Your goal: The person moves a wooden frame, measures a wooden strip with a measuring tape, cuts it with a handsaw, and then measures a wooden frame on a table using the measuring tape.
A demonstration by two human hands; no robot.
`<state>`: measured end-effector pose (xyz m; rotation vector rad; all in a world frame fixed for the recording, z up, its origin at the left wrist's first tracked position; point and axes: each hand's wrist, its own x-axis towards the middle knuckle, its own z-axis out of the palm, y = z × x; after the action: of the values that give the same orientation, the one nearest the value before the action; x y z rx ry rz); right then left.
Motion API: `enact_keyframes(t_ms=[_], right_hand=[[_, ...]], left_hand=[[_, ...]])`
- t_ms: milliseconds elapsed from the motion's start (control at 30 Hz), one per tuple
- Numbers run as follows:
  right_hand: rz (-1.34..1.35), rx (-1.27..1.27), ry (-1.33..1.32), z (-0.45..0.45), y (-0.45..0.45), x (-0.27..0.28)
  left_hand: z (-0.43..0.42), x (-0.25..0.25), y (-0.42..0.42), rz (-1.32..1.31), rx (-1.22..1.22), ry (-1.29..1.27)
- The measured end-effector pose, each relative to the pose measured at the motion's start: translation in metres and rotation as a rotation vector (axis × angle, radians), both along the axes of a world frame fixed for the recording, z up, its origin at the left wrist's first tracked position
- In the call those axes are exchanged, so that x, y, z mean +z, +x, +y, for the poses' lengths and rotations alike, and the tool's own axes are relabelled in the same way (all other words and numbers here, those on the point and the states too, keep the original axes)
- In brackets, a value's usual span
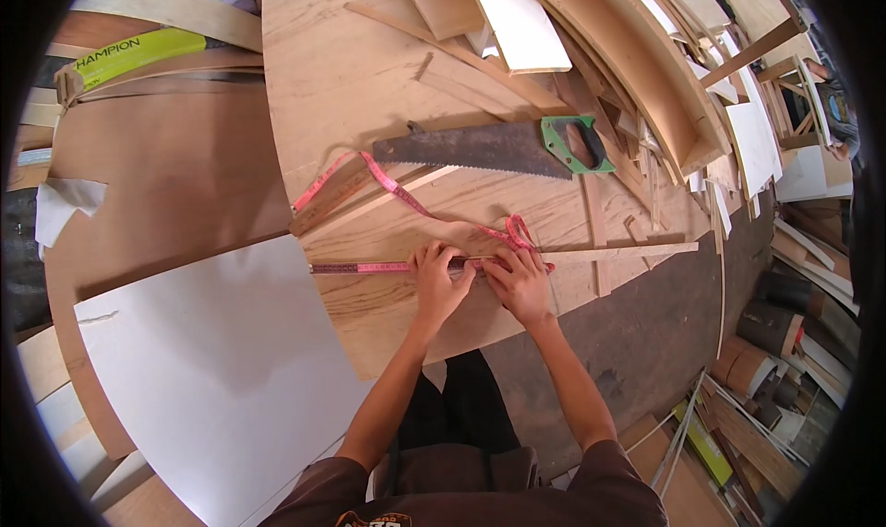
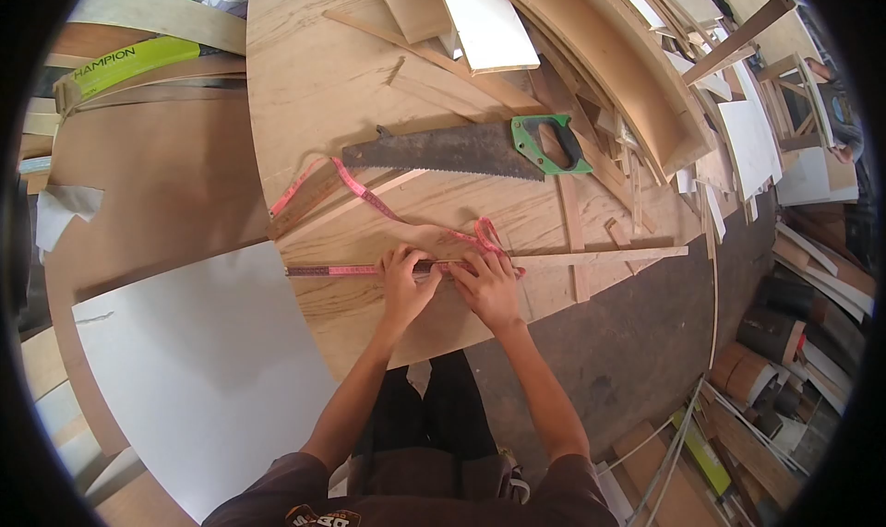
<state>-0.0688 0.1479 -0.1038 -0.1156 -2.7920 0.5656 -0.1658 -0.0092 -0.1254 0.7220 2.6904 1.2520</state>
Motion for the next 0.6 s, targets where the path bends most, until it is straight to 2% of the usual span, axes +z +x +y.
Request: enact_keyframes(t_ms=[600], right_hand=[[-0.037, -0.06, -0.085, -0.006, -0.004, 0.01]], left_hand=[[0.003, 0.003, -0.001, -0.037, 0.013, -0.029]])
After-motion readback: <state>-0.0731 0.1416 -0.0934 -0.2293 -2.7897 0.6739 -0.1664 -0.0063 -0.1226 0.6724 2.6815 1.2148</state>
